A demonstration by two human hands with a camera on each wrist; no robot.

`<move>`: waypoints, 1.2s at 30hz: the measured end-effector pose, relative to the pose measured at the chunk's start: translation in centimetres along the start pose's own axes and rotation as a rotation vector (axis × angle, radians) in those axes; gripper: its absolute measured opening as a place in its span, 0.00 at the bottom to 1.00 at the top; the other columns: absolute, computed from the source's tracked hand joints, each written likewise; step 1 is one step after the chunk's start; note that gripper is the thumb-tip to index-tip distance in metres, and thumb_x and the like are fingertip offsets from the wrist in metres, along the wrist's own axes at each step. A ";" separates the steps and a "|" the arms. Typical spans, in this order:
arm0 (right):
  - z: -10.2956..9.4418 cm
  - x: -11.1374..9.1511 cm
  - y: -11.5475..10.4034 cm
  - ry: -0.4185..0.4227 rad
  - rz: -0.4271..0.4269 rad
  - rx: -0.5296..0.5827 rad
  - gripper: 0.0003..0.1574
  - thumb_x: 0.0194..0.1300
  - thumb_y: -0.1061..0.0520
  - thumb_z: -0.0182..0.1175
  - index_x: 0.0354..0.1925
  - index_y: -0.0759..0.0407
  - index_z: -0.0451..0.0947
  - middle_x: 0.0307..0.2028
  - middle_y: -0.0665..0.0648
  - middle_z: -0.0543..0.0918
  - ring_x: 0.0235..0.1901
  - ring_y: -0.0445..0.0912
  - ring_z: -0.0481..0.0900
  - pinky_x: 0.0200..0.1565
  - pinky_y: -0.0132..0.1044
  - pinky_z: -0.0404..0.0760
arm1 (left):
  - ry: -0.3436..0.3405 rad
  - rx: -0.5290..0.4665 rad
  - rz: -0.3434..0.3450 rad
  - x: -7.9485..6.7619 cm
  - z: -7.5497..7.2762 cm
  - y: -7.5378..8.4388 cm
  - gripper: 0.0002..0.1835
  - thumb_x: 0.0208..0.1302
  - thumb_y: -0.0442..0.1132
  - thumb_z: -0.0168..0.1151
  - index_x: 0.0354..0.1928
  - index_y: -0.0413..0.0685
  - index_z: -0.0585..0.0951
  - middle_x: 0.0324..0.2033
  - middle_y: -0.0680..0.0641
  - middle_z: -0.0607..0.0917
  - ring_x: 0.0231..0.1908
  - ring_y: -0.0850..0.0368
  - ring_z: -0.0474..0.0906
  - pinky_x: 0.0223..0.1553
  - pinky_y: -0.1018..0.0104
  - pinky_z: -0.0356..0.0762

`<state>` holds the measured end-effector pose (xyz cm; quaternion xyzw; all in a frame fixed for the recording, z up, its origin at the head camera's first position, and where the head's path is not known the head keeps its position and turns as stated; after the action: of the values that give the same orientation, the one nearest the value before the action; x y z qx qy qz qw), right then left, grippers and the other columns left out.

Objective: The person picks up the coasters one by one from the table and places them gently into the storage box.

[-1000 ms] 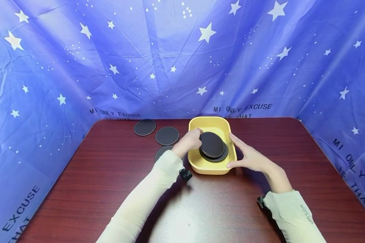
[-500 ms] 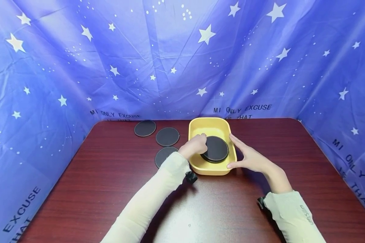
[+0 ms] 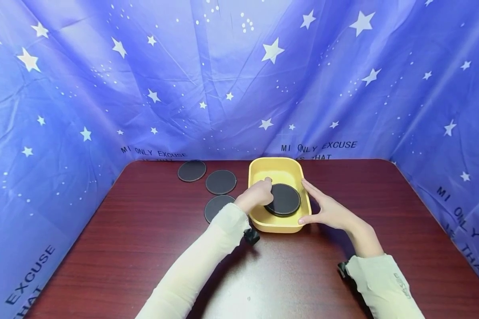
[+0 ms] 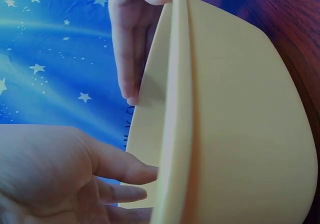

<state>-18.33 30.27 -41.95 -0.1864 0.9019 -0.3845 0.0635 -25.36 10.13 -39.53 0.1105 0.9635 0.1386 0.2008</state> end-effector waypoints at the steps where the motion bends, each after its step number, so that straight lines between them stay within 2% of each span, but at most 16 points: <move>1: 0.0 0.0 0.0 0.001 -0.001 -0.002 0.70 0.54 0.49 0.75 0.79 0.60 0.41 0.79 0.67 0.46 0.77 0.40 0.42 0.57 0.05 0.44 | 0.004 -0.006 0.006 -0.1 -0.1 -0.1 0.29 0.73 0.44 0.53 0.72 0.46 0.61 0.58 0.45 0.80 0.52 0.59 0.78 0.54 0.66 0.78; 7: 0.0 -0.1 0.1 0.000 -0.006 0.002 0.70 0.54 0.49 0.75 0.79 0.60 0.41 0.79 0.66 0.46 0.77 0.42 0.42 0.57 0.05 0.44 | 0.027 -0.059 0.070 -0.7 -0.8 -0.7 0.29 0.72 0.40 0.52 0.72 0.46 0.61 0.56 0.44 0.82 0.45 0.57 0.77 0.46 0.66 0.77; 9: 0.1 -0.2 0.2 0.001 -0.004 0.005 0.70 0.54 0.49 0.75 0.80 0.59 0.41 0.79 0.66 0.46 0.77 0.41 0.42 0.57 0.05 0.44 | 0.040 -0.092 0.099 -0.9 -1.1 -1.2 0.29 0.71 0.38 0.53 0.72 0.46 0.63 0.57 0.45 0.82 0.45 0.57 0.77 0.47 0.66 0.77; 14: 0.0 -0.2 0.1 0.005 -0.002 0.005 0.69 0.54 0.49 0.75 0.80 0.58 0.42 0.79 0.65 0.47 0.75 0.34 0.42 0.58 0.06 0.44 | 0.063 -0.247 0.183 -1.4 -1.9 -2.5 0.30 0.67 0.38 0.60 0.70 0.46 0.67 0.62 0.48 0.81 0.61 0.55 0.77 0.62 0.65 0.74; 16: 0.0 -0.2 0.1 0.006 -0.003 0.003 0.69 0.54 0.49 0.75 0.80 0.58 0.42 0.79 0.65 0.47 0.73 0.29 0.42 0.58 0.06 0.43 | 0.068 -0.323 0.211 -1.6 -2.2 -3.1 0.31 0.66 0.39 0.64 0.69 0.47 0.68 0.63 0.49 0.80 0.64 0.54 0.75 0.64 0.64 0.73; 20: 0.0 -0.1 0.2 0.008 -0.012 0.000 0.69 0.54 0.49 0.75 0.79 0.59 0.42 0.79 0.66 0.47 0.70 0.22 0.41 0.58 0.06 0.43 | 0.090 -0.449 0.259 -2.2 -2.7 -4.4 0.33 0.62 0.38 0.69 0.68 0.48 0.70 0.61 0.49 0.82 0.61 0.53 0.78 0.61 0.63 0.76; 24: 0.0 0.0 0.2 0.008 -0.021 -0.002 0.69 0.54 0.49 0.75 0.79 0.60 0.42 0.79 0.67 0.47 0.71 0.24 0.41 0.58 0.05 0.43 | 0.103 -0.557 0.337 -2.7 -2.9 -5.8 0.32 0.60 0.36 0.70 0.67 0.45 0.72 0.60 0.45 0.82 0.56 0.51 0.83 0.53 0.65 0.82; 30: 0.0 0.0 0.2 0.006 -0.017 -0.007 0.69 0.54 0.49 0.75 0.79 0.61 0.42 0.79 0.67 0.47 0.73 0.27 0.42 0.58 0.05 0.43 | 0.181 -0.610 0.448 -3.1 -3.3 -8.1 0.29 0.60 0.34 0.70 0.64 0.41 0.74 0.58 0.40 0.83 0.55 0.47 0.83 0.53 0.64 0.83; 36: -0.1 0.1 0.1 0.004 -0.012 -0.010 0.70 0.54 0.49 0.75 0.79 0.60 0.42 0.79 0.66 0.47 0.73 0.28 0.42 0.58 0.05 0.43 | 0.224 -0.671 0.483 -3.5 -3.5 -10.8 0.28 0.61 0.33 0.69 0.64 0.41 0.74 0.58 0.38 0.83 0.56 0.45 0.82 0.55 0.62 0.82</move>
<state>-18.45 30.36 -42.00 -0.1914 0.9027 -0.3808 0.0586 -25.45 -1.68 -38.53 0.2461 0.8273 0.4984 0.0817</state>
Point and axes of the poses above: each hand's wrist, its own x-axis towards the middle knuckle, its own z-axis out of the palm, y = z × x, the point moved 2 cm from there along x, towards the middle knuckle
